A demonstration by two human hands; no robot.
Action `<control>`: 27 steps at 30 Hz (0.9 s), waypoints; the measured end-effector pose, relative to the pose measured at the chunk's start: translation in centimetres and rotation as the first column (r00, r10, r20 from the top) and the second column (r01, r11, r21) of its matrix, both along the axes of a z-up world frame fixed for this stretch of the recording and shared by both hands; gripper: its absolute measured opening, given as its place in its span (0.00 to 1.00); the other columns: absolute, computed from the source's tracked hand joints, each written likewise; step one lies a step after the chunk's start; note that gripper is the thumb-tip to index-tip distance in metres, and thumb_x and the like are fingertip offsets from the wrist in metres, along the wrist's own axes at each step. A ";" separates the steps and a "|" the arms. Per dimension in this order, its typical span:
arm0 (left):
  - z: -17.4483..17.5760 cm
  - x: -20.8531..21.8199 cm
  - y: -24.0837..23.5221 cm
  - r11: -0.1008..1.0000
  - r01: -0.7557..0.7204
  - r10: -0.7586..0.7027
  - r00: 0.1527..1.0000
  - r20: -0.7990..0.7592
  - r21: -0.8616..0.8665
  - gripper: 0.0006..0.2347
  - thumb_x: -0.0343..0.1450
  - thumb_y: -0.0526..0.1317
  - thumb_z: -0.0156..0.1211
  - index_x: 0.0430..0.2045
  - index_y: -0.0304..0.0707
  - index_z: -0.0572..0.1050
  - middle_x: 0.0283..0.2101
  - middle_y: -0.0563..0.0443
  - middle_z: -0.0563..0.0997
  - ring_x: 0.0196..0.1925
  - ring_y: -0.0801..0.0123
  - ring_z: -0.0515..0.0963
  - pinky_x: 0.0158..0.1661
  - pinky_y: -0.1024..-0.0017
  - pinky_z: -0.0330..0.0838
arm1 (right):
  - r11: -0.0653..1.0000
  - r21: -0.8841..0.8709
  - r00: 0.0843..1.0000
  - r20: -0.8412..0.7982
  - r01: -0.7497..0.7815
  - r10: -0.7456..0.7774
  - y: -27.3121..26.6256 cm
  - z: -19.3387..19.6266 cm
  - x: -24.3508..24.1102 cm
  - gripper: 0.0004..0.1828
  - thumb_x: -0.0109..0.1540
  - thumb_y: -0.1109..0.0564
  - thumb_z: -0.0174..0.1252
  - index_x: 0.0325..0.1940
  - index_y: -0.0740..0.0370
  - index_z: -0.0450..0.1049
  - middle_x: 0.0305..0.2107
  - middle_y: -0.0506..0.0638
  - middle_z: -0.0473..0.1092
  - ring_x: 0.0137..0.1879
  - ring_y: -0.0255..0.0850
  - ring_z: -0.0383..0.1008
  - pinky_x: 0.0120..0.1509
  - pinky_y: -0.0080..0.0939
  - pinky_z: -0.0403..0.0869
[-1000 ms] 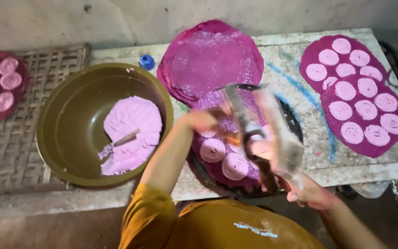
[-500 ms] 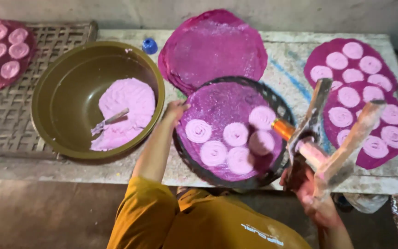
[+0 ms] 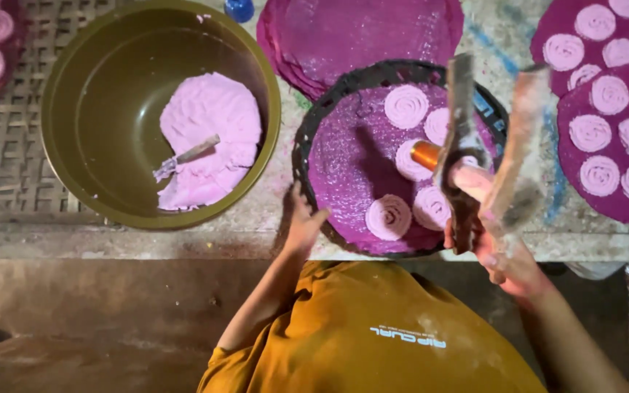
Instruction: The person scoops pink dough from a bowl and uses a wooden press to form rose-shaped portions onto a purple tray. The person repeatedly fills the press, presses the dough, and arranges the shaped pieces on the tray.
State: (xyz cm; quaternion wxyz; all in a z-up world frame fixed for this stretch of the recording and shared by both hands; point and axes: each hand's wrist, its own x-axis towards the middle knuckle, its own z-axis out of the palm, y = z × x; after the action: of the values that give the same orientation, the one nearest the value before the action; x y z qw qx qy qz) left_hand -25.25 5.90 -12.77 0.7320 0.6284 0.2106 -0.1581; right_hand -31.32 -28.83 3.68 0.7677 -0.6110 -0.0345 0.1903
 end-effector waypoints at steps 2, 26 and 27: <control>-0.1 2.1 1.1 0.997 -0.050 0.048 0.998 -0.027 -0.065 0.37 0.67 0.32 0.63 0.71 0.43 0.49 0.62 0.46 0.69 0.62 0.63 0.70 0.61 0.64 0.66 | 0.999 0.019 0.999 -0.017 -0.035 0.035 0.5 0.0 0.2 0.46 0.58 0.36 0.64 0.69 0.68 0.59 0.51 0.60 0.67 0.56 0.48 0.69 0.61 0.48 0.68; 9.7 5.7 -1.9 0.641 -0.204 -0.494 0.628 0.601 0.740 0.27 0.67 0.35 0.65 0.61 0.27 0.65 0.64 0.31 0.63 0.64 0.37 0.67 0.62 0.51 0.55 | 0.962 0.117 0.968 0.006 0.248 -0.250 0.3 0.5 -2.6 0.57 0.57 0.39 0.68 0.78 0.70 0.49 0.57 0.61 0.64 0.60 0.49 0.66 0.66 0.49 0.65; 11.0 6.7 -2.8 0.638 -0.204 -0.534 0.577 0.618 0.742 0.23 0.68 0.36 0.63 0.59 0.32 0.67 0.62 0.36 0.67 0.63 0.41 0.69 0.63 0.52 0.55 | 0.956 0.137 0.965 0.017 0.259 -0.263 0.2 0.4 -2.8 0.57 0.58 0.39 0.67 0.79 0.70 0.50 0.57 0.61 0.64 0.61 0.49 0.66 0.66 0.49 0.65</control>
State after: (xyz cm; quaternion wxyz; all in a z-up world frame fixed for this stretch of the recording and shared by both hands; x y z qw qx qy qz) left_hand -18.56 3.08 -1.79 0.3943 0.8888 -0.1628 0.1671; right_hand -34.15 -28.63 4.08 0.8245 -0.5606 0.0205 0.0739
